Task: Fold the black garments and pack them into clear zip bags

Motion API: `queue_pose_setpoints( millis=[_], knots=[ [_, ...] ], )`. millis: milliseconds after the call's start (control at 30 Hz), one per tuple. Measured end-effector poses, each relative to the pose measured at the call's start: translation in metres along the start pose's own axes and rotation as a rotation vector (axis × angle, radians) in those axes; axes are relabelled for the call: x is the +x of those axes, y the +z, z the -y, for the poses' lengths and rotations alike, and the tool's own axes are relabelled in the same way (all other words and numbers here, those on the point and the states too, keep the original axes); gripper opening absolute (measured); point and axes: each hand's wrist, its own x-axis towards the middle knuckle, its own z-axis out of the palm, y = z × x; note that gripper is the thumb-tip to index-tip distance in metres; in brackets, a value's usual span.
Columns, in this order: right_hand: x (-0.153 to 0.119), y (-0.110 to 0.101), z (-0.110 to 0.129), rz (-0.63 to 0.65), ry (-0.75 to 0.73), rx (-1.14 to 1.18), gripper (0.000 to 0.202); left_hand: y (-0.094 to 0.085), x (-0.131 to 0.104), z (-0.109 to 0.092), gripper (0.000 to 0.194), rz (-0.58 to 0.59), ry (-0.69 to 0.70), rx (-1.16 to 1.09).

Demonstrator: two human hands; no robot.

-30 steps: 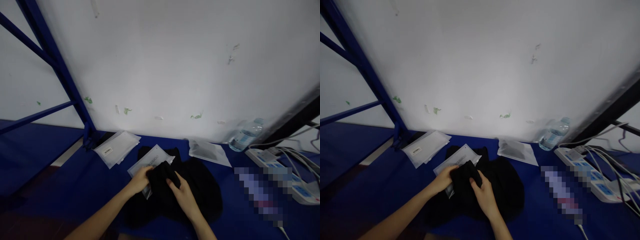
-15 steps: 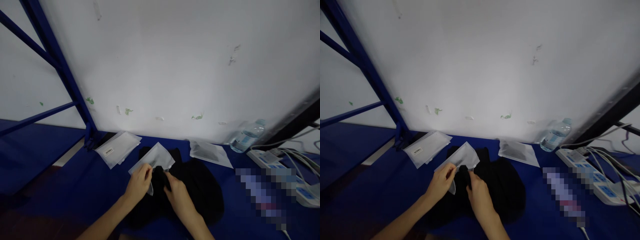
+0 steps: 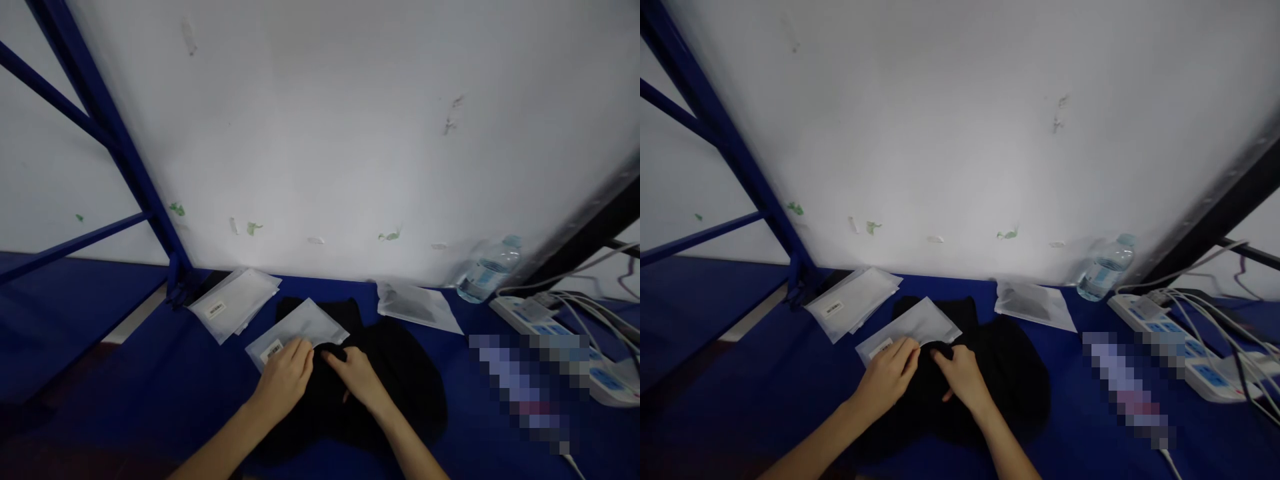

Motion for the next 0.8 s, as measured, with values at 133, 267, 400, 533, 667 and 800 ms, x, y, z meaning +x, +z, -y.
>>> queue_pose_setpoints(
  millis=[133,267,400,533,667,800],
  knots=[
    [0.003,0.008,0.005,0.056,-0.005,0.123,0.017,-0.002,0.003,-0.002,0.019,0.044,0.014,-0.015],
    [0.001,0.008,0.009,-0.023,0.18,0.446,0.027,-0.006,0.004,0.001,0.021,0.085,-0.019,-0.028],
    [-0.017,0.006,0.01,0.036,0.194,0.799,0.033,-0.009,0.005,0.007,0.021,0.085,-0.116,-0.049],
    [-0.032,0.009,0.006,0.076,0.216,0.675,0.033,-0.005,0.004,0.009,0.02,0.115,-0.103,-0.047],
    [-0.026,0.019,0.001,0.003,0.189,0.581,0.027,-0.006,0.003,0.005,0.019,0.181,-0.044,0.021],
    [-0.012,0.034,0.0,-0.056,0.155,0.624,0.024,-0.014,0.006,-0.004,0.023,0.28,0.057,0.104]
  ],
)
